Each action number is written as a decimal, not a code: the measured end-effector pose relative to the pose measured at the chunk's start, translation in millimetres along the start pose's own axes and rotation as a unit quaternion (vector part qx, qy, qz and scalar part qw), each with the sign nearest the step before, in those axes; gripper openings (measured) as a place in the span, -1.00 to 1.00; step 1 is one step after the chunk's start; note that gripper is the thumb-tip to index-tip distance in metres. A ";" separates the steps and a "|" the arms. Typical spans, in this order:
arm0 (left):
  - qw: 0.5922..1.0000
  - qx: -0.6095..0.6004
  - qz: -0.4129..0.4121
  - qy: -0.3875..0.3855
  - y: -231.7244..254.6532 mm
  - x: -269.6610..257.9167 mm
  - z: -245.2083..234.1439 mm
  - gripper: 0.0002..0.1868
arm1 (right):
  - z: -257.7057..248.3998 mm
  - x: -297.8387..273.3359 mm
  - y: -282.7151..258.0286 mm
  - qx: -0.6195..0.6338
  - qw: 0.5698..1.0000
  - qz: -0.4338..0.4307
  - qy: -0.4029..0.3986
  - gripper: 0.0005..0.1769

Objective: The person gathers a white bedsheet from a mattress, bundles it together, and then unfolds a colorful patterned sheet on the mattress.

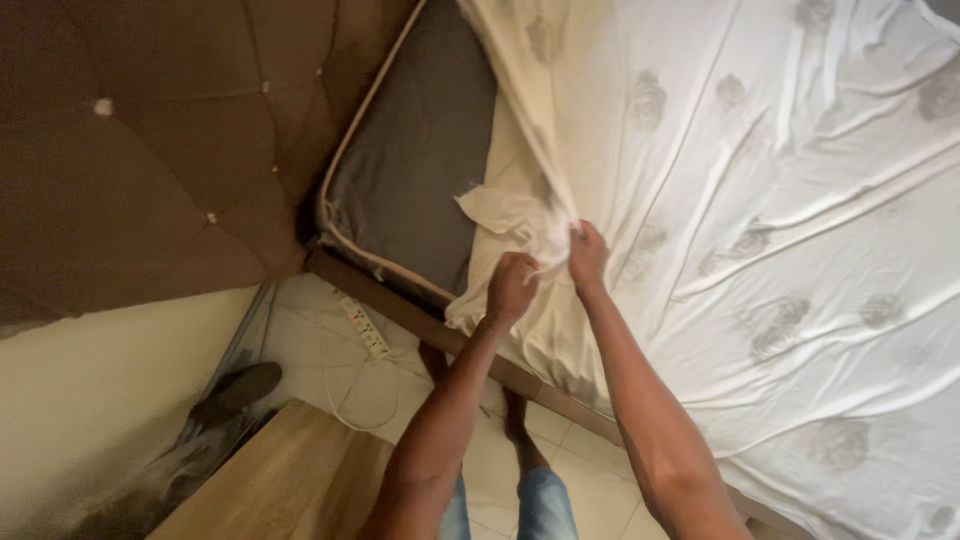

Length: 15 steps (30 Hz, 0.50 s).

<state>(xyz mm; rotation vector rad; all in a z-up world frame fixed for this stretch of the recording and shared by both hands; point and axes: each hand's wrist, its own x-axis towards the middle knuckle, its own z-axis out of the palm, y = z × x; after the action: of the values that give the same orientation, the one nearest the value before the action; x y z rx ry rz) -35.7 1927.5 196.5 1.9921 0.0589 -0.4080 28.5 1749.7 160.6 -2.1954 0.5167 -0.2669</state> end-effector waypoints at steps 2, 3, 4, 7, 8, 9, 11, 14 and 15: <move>0.989 0.048 -0.051 0.128 -14.8 -5.3 10.6 -0.33 | -6.7 1.6 -1.5 0.059 0.982 0.006 -0.182 -0.71; 0.990 0.049 -0.053 0.121 -21.6 -5.0 9.2 -0.33 | -11.4 11.5 3.4 0.057 0.982 0.013 -0.180 -0.71; 0.992 0.062 -0.100 0.054 -26.6 -2.9 3.8 -0.25 | -20.0 27.1 13.8 0.010 0.979 0.012 -0.204 -0.69; 0.979 0.131 -0.145 -0.057 -21.4 -11.0 1.1 -0.16 | -56.5 64.0 63.1 0.072 0.978 0.080 -0.177 -0.66; 0.968 0.184 -0.143 -0.095 -17.5 -9.5 -0.1 -0.17 | -73.9 76.8 80.1 0.067 0.983 0.130 -0.113 -0.64; 0.968 0.186 -0.139 -0.096 -14.1 -4.6 -1.0 -0.17 | -96.9 98.9 95.4 -0.051 0.998 -0.028 -0.031 -0.71; 0.981 0.134 -0.097 -0.099 -13.7 -15.2 3.2 -0.18 | -142.0 118.6 122.3 -0.169 0.980 0.090 0.055 -0.76; 0.977 0.119 -0.121 -0.127 -20.3 -19.5 10.5 -0.26 | -195.3 150.5 138.1 -0.151 0.957 0.123 0.216 -0.67; 0.977 0.121 -0.114 -0.132 -24.4 -18.6 13.9 -0.26 | -205.8 157.3 137.3 -0.151 0.954 0.126 0.224 -0.67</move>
<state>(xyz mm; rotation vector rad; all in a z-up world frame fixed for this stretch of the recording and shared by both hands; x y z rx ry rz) -62.2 1928.7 175.6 2.1581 0.0741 -0.8612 57.3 1458.8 183.1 -2.3317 1.1462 -0.5848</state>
